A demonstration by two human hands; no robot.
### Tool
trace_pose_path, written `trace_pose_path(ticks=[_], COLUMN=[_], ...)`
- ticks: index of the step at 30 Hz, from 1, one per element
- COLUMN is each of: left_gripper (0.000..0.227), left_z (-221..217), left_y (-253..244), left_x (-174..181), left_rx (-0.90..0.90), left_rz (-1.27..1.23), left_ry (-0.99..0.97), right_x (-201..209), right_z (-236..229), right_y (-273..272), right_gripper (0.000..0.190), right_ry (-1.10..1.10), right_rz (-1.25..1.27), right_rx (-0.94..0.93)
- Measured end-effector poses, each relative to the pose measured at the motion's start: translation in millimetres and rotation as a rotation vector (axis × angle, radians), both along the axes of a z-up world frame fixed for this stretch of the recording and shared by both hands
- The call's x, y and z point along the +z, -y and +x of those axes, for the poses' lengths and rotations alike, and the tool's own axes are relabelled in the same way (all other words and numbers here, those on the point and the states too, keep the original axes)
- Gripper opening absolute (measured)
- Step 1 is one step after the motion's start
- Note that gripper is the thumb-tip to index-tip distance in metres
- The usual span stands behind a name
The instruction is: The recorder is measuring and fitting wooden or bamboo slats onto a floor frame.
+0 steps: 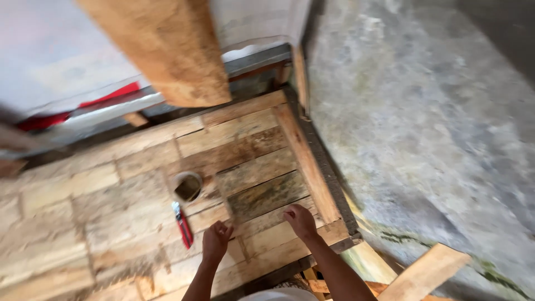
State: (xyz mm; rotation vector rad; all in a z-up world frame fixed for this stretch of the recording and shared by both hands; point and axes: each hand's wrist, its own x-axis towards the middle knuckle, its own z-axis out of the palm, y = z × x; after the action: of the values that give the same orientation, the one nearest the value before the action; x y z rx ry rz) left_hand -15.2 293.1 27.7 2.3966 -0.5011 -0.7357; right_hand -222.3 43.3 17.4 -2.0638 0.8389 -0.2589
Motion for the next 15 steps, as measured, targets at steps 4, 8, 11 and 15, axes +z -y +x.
trace_pose_path(ticks=[4, 8, 11, 15], left_gripper=[0.037, 0.042, 0.033, 0.018], left_z=[0, 7, 14, 17], left_y=[-26, -49, -65, -91], left_x=[3, 13, 3, -21], left_rx=[0.078, 0.195, 0.292, 0.393], left_rz=[-0.082, -0.075, -0.1, -0.109], left_ry=[0.1, 0.164, 0.17, 0.205], right_x=[-3, -29, -53, -31], right_z=[2, 3, 2, 20], right_y=[-16, -27, -31, -45], right_gripper=[0.023, 0.041, 0.039, 0.035], right_ry=[-0.051, -0.276, -0.116, -0.301], right_rz=[0.028, 0.018, -0.019, 0.091], right_rx=[0.039, 0.155, 0.236, 0.266])
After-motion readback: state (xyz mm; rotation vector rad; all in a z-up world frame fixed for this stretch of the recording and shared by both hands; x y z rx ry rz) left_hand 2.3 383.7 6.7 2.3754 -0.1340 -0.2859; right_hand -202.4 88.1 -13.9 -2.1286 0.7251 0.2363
